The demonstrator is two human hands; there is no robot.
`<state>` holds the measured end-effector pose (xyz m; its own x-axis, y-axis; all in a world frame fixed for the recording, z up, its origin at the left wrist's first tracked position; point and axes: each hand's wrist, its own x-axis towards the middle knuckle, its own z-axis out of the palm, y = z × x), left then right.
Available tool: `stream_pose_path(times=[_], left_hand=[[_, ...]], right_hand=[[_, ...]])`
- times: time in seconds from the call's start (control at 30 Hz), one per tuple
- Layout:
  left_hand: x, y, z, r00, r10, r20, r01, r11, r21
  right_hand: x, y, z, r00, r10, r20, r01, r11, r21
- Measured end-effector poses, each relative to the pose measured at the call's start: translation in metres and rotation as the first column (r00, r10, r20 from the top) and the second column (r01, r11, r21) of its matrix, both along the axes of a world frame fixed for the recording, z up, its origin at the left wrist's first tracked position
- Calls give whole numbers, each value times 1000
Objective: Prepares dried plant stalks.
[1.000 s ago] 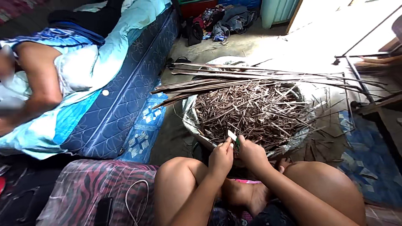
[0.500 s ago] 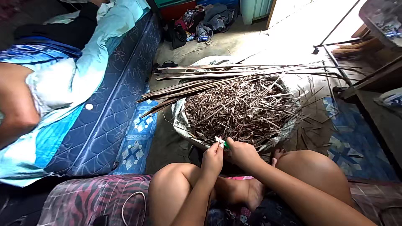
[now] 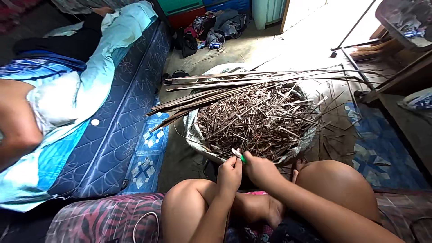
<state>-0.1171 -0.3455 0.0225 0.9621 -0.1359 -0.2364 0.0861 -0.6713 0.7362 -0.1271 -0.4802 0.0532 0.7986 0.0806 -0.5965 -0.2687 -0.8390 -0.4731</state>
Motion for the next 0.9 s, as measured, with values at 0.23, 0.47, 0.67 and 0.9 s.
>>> stream_pose_path(times=[0.23, 0.47, 0.67, 0.9], left_hand=[[-4, 1, -3, 996, -66, 58, 53, 977, 207], [-10, -5, -5, 980, -115, 160, 76, 970, 231], [0, 1, 0, 986, 17, -163, -63, 958, -279], [5, 9, 10, 909, 31, -416, -270, 804, -529]], right_hand=[[5, 1, -17, 999, 41, -19, -42, 995, -88], [41, -44, -15, 974, -219, 51, 225, 954, -199], [9, -19, 0, 991, -73, 115, 75, 997, -17], [-3, -7, -8, 985, 44, 167, -50, 998, 29]])
